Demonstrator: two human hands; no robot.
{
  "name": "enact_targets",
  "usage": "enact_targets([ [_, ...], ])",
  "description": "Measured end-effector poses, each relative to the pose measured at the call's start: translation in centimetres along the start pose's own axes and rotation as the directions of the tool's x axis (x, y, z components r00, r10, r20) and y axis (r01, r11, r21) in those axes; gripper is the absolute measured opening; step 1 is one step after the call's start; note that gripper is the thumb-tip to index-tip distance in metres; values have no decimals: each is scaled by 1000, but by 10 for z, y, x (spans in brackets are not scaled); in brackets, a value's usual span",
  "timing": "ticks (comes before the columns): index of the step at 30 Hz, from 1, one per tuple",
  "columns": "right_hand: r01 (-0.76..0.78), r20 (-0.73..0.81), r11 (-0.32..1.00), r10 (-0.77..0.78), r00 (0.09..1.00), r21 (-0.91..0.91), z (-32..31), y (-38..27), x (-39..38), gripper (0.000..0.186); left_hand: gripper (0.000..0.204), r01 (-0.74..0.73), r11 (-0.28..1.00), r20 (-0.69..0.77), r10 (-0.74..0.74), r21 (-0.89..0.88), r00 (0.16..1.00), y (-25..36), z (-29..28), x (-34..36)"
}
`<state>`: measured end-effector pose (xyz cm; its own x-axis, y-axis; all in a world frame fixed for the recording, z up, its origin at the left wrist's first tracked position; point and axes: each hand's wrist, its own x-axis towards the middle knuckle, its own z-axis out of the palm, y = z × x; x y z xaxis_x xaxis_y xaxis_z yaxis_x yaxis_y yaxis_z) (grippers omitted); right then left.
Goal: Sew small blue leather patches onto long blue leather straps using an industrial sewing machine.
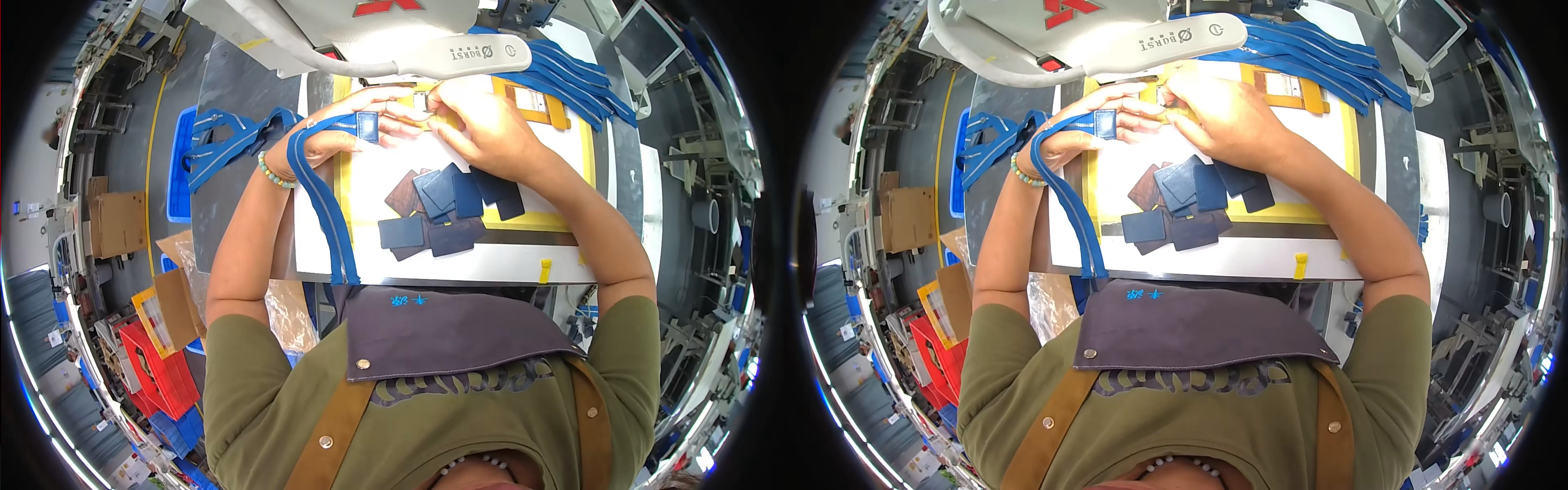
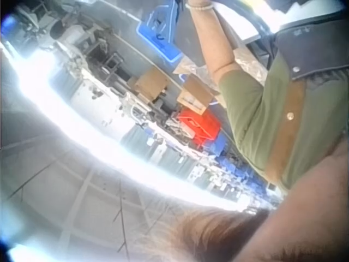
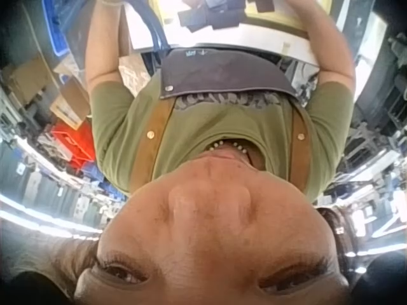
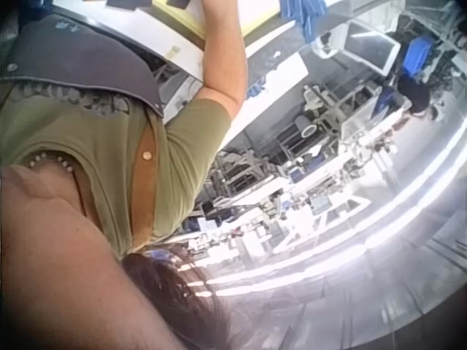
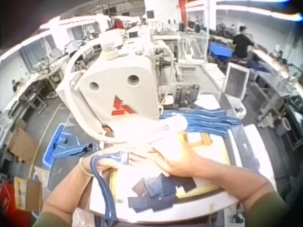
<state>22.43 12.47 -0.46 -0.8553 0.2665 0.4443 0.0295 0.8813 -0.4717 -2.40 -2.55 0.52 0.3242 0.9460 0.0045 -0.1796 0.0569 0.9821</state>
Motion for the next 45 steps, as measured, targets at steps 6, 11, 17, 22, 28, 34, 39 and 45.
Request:
enact_targets([
  [6,22,-60,990,-14,998,138,-5,-10,2,40,88,-5,1000,-31,4,-27,1000,3,-3,-4],
  [11,-118,-29,967,127,991,226,-18,-1,6,33,57,42,993,-67,-35,108,997,26,-29,-26],
  [17,-257,-118,950,280,953,178,-35,-1,13,23,59,-29,806,-348,287,591,892,27,-48,-62],
  [22,-212,-130,958,239,962,193,-33,8,12,20,83,-55,428,-263,647,902,716,24,-29,-77],
  [28,-225,-5,951,231,973,214,-33,19,10,22,114,1,-114,91,806,994,585,17,13,-127],
  [34,-51,45,943,38,998,330,-31,8,14,30,109,-103,610,-618,782,786,-83,11,-10,-225],
  [39,-166,252,986,155,955,24,-57,-19,3,38,87,362,754,-823,564,548,72,-1,-93,-221],
  [45,128,475,990,-87,876,-56,-80,-24,2,30,61,833,407,-835,538,375,113,-19,-200,-304],
])
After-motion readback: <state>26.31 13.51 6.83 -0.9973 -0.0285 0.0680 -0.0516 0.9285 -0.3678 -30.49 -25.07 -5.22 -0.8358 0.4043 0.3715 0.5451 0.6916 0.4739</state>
